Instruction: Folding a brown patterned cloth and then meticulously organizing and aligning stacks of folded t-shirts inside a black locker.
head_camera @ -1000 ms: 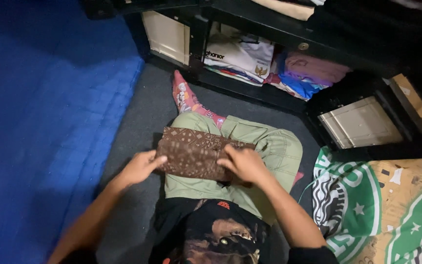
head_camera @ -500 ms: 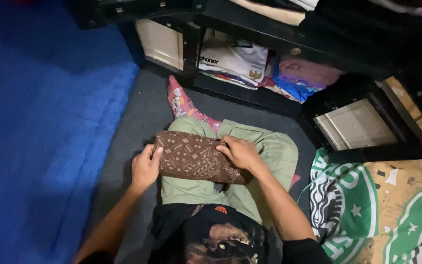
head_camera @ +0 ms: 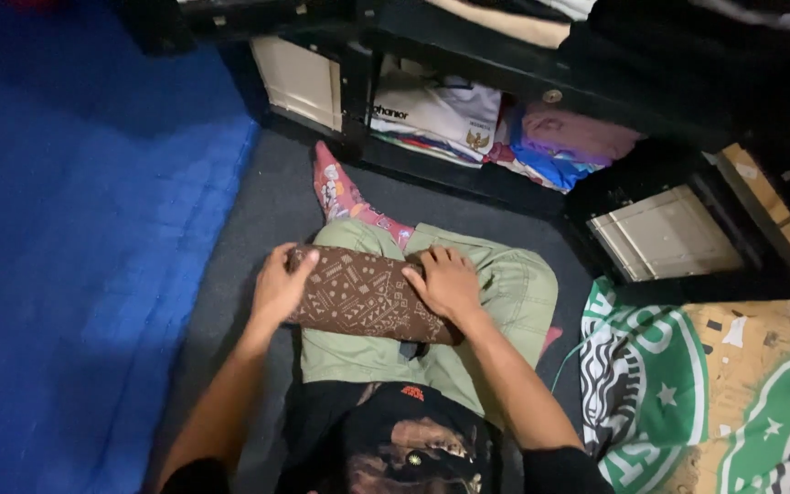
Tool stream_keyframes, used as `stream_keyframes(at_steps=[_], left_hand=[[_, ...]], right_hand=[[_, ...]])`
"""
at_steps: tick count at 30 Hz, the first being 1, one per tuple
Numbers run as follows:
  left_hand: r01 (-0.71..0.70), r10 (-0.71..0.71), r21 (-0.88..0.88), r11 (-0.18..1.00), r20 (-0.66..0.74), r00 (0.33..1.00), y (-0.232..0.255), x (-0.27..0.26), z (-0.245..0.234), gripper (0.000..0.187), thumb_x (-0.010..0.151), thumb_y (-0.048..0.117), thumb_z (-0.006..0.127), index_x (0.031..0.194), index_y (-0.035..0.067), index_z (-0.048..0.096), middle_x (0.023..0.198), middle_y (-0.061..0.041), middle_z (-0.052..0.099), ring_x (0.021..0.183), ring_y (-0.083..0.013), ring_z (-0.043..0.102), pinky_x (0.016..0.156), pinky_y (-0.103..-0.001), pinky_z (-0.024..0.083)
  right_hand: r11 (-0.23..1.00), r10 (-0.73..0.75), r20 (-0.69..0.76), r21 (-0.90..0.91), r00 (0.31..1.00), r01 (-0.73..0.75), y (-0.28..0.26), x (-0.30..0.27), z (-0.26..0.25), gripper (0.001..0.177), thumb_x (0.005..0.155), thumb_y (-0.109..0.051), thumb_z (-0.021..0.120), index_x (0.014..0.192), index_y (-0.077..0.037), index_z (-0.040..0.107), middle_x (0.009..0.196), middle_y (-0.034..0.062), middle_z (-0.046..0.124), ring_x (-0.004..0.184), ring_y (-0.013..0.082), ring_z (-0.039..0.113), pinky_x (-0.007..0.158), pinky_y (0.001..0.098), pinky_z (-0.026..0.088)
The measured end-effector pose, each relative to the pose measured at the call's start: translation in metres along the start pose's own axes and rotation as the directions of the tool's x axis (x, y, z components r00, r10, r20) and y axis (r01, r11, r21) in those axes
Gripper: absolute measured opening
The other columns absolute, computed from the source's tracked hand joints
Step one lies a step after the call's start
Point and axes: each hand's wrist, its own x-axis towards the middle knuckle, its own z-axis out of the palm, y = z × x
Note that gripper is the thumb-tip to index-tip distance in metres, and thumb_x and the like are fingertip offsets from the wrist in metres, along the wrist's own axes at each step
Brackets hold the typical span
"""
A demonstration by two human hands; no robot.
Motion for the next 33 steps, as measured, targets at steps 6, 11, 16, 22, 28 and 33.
stream_keyframes(at_steps=[6, 11, 16, 22, 28, 33], left_hand=[[-0.226, 0.226, 0.027, 0.974, 0.012, 0.974, -0.018, 0.027, 0.011, 0.062, 0.094, 0.060, 0.067, 0.125, 0.006, 0.064, 0.115, -0.028, 0.068, 0.116, -0.0483, 0.063, 0.095, -0.056, 0.049], [-0.376, 0.368, -0.106, 0.921, -0.090, 0.926, -0.042, 0.025, -0.001, 0.036, 0.099, 0.031, 0.071, 0.122, 0.004, 0.063, 0.106, -0.027, 0.068, 0.105, -0.0455, 0.066, 0.090, -0.053, 0.050], [-0.344, 0.326, -0.084, 0.935, -0.178, 0.929, -0.076, 0.050, -0.016, 0.032, 0.103, 0.029, 0.067, 0.125, 0.006, 0.061, 0.113, -0.022, 0.068, 0.110, -0.0376, 0.064, 0.096, -0.050, 0.048], [-0.394, 0.356, -0.338, 0.854, -0.173, 0.919, -0.014, 0.029, 0.010, 0.026, 0.108, 0.018, 0.056, 0.130, 0.005, 0.056, 0.120, -0.020, 0.060, 0.115, -0.0324, 0.054, 0.109, -0.051, 0.040], [-0.282, 0.318, -0.290, 0.914, 0.086, 0.944, 0.053, 0.032, 0.109, 0.035, 0.107, 0.032, 0.054, 0.130, 0.008, 0.065, 0.113, -0.020, 0.071, 0.117, -0.0327, 0.063, 0.103, -0.051, 0.046], [-0.334, 0.351, -0.170, 0.927, 0.079, 0.933, 0.054, 0.084, 0.180, 0.040, 0.107, 0.046, 0.056, 0.125, 0.013, 0.068, 0.120, -0.019, 0.071, 0.120, -0.0384, 0.064, 0.102, -0.049, 0.049]], right_hand=[[0.972, -0.163, 0.099, 0.186, 0.982, 0.143, 0.005, 0.024, 0.010, 0.058, 0.105, -0.058, 0.032, 0.116, -0.008, 0.060, 0.112, 0.0207, 0.069, 0.116, 0.0404, 0.063, 0.103, 0.0572, 0.045], [0.956, -0.250, -0.021, 0.155, 0.968, 0.250, 0.024, 0.011, -0.001, 0.050, 0.104, -0.059, 0.038, 0.104, -0.011, 0.051, 0.078, 0.0197, 0.068, 0.079, 0.0425, 0.069, 0.080, 0.0531, 0.053], [0.941, -0.248, -0.097, 0.212, 0.964, 0.264, 0.057, -0.011, 0.011, 0.044, 0.107, -0.052, 0.043, 0.096, -0.011, 0.055, 0.070, 0.0146, 0.062, 0.069, 0.0436, 0.066, 0.062, 0.0501, 0.055], [0.729, 0.133, -0.089, 0.684, 0.987, -0.037, 0.084, -0.055, -0.047, 0.022, 0.095, -0.036, 0.073, 0.098, -0.014, 0.071, 0.076, 0.0142, 0.072, 0.068, 0.0285, 0.069, 0.065, 0.0420, 0.054], [0.727, 0.394, -0.168, 0.658, 0.904, -0.194, 0.188, -0.108, -0.037, 0.021, 0.085, -0.026, 0.084, 0.102, -0.018, 0.075, 0.077, 0.0110, 0.075, 0.066, 0.0278, 0.068, 0.059, 0.0379, 0.052], [0.649, 0.606, -0.102, 0.636, 0.789, -0.417, 0.239, -0.094, 0.008, 0.023, 0.094, -0.045, 0.076, 0.107, -0.025, 0.078, 0.096, 0.0101, 0.078, 0.099, 0.0380, 0.072, 0.083, 0.0494, 0.054]])
